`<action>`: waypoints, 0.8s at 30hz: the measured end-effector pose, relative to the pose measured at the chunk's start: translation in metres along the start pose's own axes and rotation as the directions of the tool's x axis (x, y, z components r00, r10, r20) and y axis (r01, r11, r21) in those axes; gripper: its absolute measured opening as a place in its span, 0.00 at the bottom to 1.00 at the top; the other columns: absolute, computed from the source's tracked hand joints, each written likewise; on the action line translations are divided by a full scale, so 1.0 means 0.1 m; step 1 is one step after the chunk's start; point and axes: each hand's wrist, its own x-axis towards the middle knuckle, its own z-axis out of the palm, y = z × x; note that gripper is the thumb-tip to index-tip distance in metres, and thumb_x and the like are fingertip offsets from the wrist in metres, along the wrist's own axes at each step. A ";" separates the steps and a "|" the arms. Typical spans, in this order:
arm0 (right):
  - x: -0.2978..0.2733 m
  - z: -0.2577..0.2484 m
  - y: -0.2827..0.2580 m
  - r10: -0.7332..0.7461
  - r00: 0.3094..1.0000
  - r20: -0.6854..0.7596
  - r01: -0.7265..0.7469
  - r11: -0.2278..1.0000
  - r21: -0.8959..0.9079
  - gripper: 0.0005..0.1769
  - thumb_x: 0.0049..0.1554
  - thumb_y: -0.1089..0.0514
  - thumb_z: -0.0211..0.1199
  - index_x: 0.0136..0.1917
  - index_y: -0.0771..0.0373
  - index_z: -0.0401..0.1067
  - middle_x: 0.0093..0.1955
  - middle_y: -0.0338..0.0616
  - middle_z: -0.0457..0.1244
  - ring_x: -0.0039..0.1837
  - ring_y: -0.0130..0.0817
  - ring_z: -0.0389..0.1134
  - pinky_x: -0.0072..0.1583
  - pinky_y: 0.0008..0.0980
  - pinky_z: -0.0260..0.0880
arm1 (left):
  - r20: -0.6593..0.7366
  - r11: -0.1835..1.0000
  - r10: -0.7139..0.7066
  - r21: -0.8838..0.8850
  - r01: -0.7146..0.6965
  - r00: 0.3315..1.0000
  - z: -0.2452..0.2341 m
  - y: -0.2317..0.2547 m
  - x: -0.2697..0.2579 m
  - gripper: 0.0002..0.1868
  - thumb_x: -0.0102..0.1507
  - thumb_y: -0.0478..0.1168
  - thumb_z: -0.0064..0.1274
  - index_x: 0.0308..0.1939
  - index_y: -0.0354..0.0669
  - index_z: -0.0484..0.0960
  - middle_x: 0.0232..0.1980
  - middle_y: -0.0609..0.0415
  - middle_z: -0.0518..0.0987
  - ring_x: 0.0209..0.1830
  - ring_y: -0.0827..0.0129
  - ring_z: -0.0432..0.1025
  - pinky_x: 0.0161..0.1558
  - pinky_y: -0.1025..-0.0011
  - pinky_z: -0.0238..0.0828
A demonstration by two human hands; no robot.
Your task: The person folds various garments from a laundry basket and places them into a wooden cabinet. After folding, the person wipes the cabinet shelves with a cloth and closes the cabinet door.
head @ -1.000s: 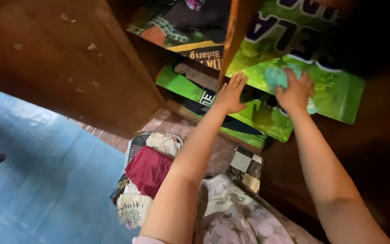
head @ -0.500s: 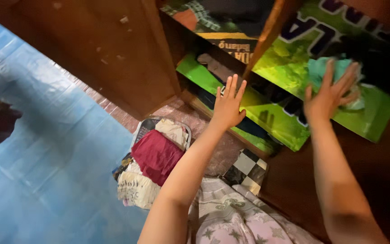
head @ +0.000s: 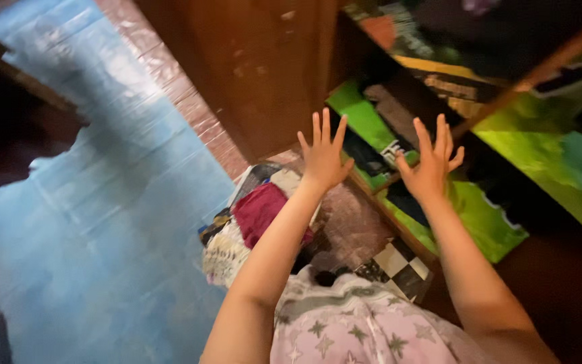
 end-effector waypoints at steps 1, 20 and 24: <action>0.05 0.04 -0.10 -0.002 1.000 0.026 0.002 1.000 0.020 0.48 0.53 0.50 0.73 0.83 0.42 0.58 0.89 0.53 0.38 0.87 0.56 0.40 0.75 0.76 0.31 | 0.001 1.000 -0.024 0.019 0.024 1.000 -0.07 -0.13 0.00 0.56 0.56 0.58 0.65 0.81 0.61 0.46 0.84 0.39 0.36 0.83 0.38 0.33 0.67 0.21 0.41; 0.61 0.91 -1.46 -0.090 0.987 0.136 0.067 0.984 0.168 0.45 0.55 0.46 0.70 0.83 0.42 0.57 0.88 0.51 0.41 0.86 0.57 0.42 0.74 0.78 0.31 | -0.115 0.969 -0.220 0.093 0.231 0.969 -0.67 -1.62 0.02 0.58 0.52 0.57 0.67 0.80 0.65 0.49 0.84 0.40 0.37 0.83 0.37 0.32 0.65 0.15 0.40; 0.68 1.03 -1.60 -0.133 0.981 0.140 0.105 0.976 0.193 0.45 0.56 0.47 0.70 0.83 0.42 0.57 0.88 0.51 0.39 0.85 0.58 0.43 0.75 0.78 0.29 | -0.155 0.965 -0.232 0.088 0.248 0.960 -0.65 -1.77 0.04 0.57 0.52 0.57 0.67 0.80 0.65 0.51 0.84 0.41 0.37 0.83 0.37 0.31 0.65 0.14 0.40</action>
